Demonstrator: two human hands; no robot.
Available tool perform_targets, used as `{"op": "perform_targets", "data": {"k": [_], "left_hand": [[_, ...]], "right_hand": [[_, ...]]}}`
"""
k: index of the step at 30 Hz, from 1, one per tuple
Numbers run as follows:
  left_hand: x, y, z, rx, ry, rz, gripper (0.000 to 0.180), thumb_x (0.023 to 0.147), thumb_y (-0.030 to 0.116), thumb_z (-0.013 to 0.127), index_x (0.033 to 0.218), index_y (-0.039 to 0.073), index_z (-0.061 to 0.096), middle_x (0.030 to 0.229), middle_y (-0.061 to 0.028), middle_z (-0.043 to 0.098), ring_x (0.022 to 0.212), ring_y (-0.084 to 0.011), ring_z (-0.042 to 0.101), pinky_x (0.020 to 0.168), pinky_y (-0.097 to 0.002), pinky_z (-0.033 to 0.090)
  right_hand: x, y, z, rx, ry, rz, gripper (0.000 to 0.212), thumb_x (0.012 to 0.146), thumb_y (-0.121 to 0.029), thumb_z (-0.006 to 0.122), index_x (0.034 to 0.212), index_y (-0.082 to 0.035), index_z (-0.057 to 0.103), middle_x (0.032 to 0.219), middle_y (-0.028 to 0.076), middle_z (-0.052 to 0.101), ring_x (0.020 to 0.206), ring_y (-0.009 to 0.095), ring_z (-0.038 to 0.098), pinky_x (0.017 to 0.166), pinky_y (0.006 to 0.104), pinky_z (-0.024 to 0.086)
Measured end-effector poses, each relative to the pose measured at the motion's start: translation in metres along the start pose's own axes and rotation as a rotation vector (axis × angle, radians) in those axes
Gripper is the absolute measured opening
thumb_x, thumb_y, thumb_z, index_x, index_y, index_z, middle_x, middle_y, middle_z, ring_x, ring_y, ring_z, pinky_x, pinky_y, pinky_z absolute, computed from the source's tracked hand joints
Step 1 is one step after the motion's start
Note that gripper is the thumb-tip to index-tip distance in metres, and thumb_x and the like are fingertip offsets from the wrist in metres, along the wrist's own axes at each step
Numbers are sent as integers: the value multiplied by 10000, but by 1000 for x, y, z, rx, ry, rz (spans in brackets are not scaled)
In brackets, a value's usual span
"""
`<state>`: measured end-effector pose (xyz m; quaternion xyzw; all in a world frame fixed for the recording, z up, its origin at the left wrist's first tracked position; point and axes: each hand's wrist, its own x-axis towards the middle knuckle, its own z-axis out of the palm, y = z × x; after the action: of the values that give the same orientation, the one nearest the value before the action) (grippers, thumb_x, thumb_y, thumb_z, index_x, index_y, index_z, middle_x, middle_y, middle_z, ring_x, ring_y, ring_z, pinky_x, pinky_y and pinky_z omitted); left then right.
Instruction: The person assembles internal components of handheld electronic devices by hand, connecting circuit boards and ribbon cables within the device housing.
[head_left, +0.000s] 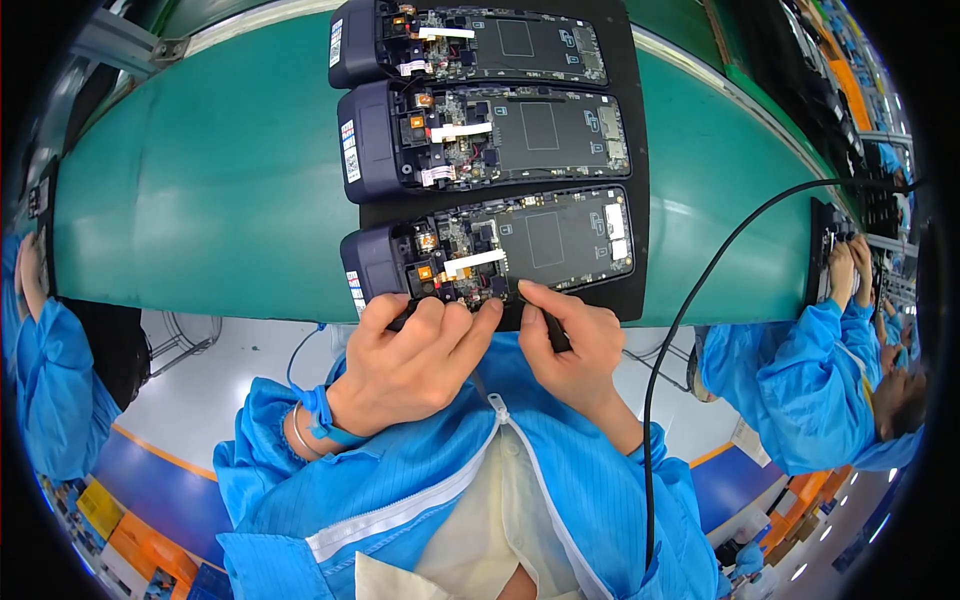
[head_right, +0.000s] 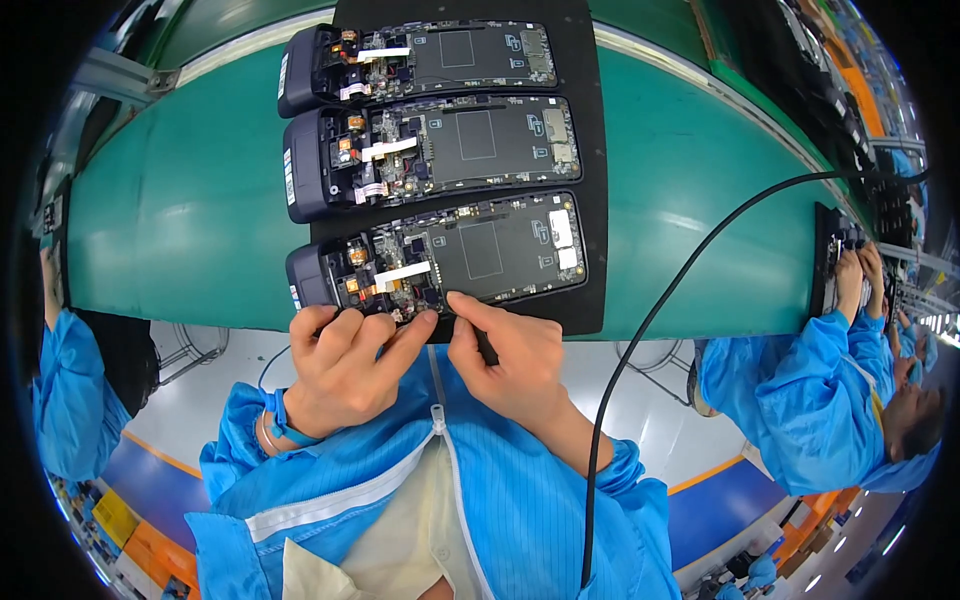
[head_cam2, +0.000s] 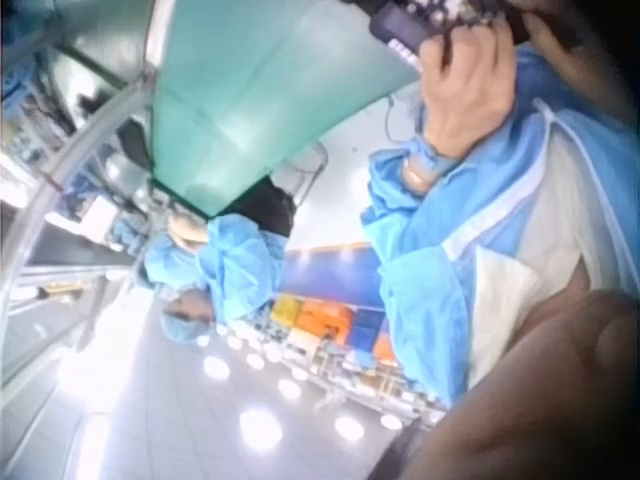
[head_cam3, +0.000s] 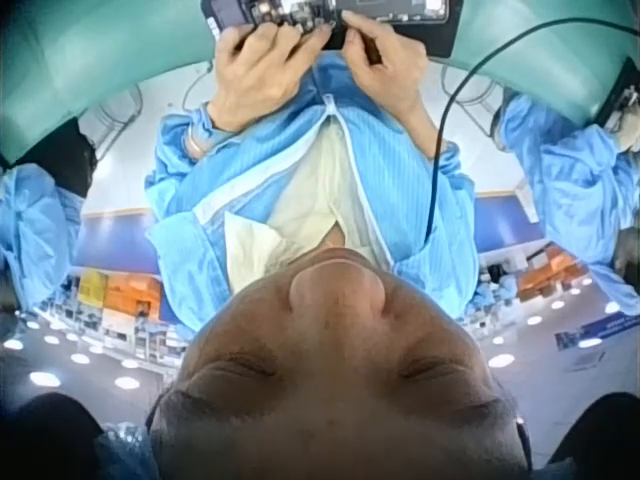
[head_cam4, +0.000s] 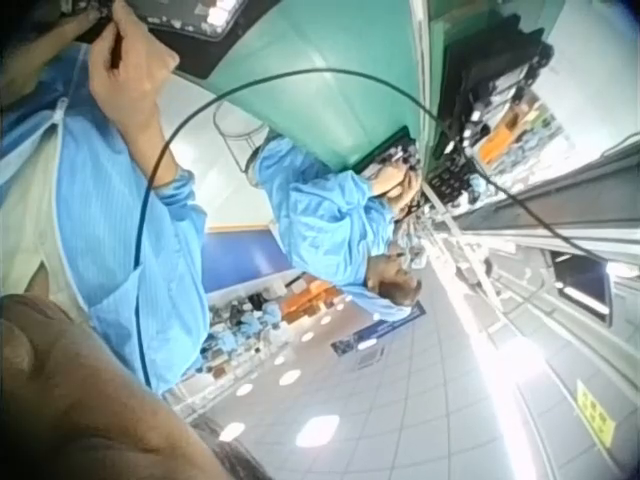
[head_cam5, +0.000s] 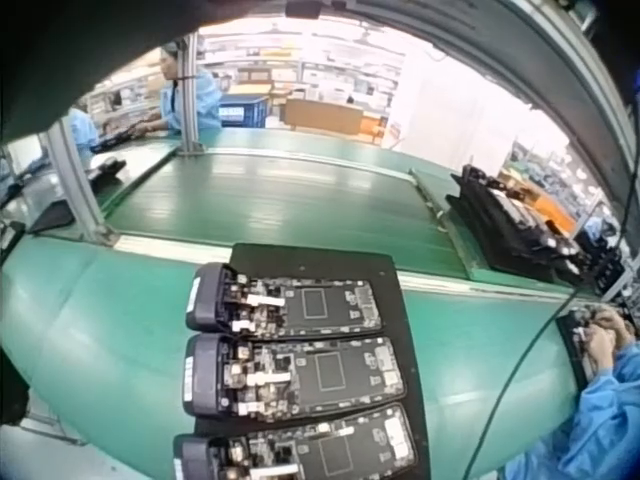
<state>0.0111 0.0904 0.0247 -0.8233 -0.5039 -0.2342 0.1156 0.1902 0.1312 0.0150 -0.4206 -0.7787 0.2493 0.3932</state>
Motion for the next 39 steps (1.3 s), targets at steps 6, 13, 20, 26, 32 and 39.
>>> {"op": "perform_targets", "data": {"k": [6,13,20,26,32,39], "left_hand": [[0,-1,0,-6,-4,7,310,702,200,597,980,111,700,801,36,526,835,-121,464,715,-299,352],[-3,0,3,22,45,8,282,702,194,598,950,120,710,780,50,522,808,-105,481,788,-322,363],[-5,1,1,-10,21,1,283,702,191,595,955,131,707,789,53,519,813,-98,489,886,-356,345],[-7,0,1,26,23,-7,286,707,192,594,963,130,705,789,53,515,818,-98,485,892,-363,341],[-4,0,1,7,-6,20,289,712,193,592,970,119,699,801,45,512,835,-103,479,911,-372,335],[-5,1,0,-2,-31,22,292,719,191,588,980,115,694,820,43,518,862,-111,475,916,-371,324]], "right_hand": [[0,2,1,32,0,6,263,678,84,659,936,35,677,695,120,672,503,172,626,464,244,475],[0,4,4,47,21,-12,251,672,82,659,917,35,683,713,122,682,549,187,660,491,252,504],[0,3,4,54,-1,-25,241,682,65,650,913,16,695,710,100,687,506,139,623,468,226,456],[-1,3,2,81,2,0,252,676,76,660,922,31,689,696,116,678,536,180,654,489,253,506],[-1,4,3,55,-8,-2,256,674,75,663,924,32,689,692,115,675,533,180,651,488,255,505],[3,3,2,63,-26,-30,250,669,75,667,913,29,685,670,104,665,522,178,643,480,253,500]]}}
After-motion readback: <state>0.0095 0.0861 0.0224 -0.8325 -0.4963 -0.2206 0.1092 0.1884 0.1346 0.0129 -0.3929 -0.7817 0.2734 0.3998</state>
